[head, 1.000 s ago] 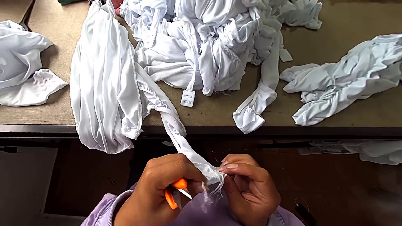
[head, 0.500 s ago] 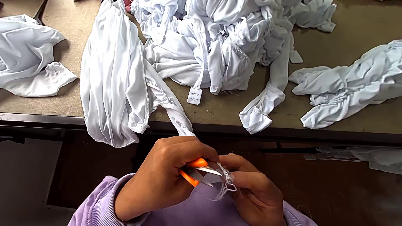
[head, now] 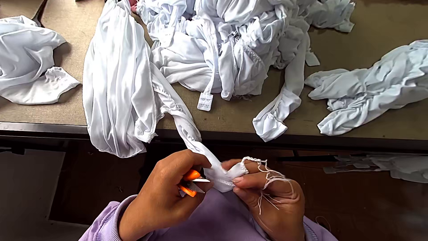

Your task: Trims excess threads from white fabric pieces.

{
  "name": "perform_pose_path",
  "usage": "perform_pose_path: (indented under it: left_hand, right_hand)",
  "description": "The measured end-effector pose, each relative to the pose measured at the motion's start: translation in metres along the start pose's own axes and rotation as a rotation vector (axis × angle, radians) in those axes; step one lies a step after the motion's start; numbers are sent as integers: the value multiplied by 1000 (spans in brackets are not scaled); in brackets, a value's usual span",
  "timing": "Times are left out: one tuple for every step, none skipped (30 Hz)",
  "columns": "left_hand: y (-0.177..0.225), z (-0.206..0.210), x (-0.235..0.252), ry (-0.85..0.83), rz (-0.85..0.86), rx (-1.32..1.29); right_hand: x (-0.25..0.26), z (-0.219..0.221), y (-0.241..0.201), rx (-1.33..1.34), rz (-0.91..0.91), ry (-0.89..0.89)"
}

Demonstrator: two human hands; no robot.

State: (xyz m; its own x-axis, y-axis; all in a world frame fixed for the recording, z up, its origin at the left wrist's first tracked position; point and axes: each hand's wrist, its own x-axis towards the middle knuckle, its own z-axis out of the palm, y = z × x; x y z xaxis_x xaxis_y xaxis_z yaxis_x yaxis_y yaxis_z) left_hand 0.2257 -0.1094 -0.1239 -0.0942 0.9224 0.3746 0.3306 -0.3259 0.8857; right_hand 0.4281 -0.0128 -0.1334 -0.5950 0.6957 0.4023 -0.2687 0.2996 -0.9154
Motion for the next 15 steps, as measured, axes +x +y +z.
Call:
perform_pose_path:
  left_hand:
    - [0,0,-5,-7,-26,60]
    - [0,-2,-8,-13,-46,122]
    - [1,-4,-11,-14,-47,173]
    - [1,-6,-12,-11,-32,215]
    - [1,-9,-12,-7,-10,250]
    - [1,-11,-11,-3,14,282]
    - [1,-13,-10,1,35,315]
    - [0,-13,-10,5,56,348]
    - [-1,-13,-9,10,75,378]
    - [-2,-12,-7,11,94,406]
    - [-2,-11,-6,5,113,429]
    - [-3,-10,-4,-7,134,452]
    - [-3,-9,-2,-22,156,474]
    - [-3,-9,-1,-35,176,491]
    - [-3,-8,1,-47,190,500]
  right_hand:
    - [0,0,0,-25,-15,22]
    - [0,1,-1,-47,-23,37]
    - [0,0,-1,-58,-24,40]
    - [0,-1,-1,-55,-22,40]
    - [0,-3,-1,-37,-17,31]
    - [0,-4,-1,-12,-10,11]
    - [0,-5,-1,7,0,-13]
    - [0,-6,0,11,8,-35]
    - [0,-6,0,2,12,-50]
    - [0,-6,0,-7,14,-50]
    - [0,-5,-1,-17,17,-48]
    - [0,-4,-1,-26,20,-48]
    - [0,-3,-2,-31,20,-45]
    - [1,-3,-3,-36,18,-39]
    - [1,-2,-4,-41,16,-32]
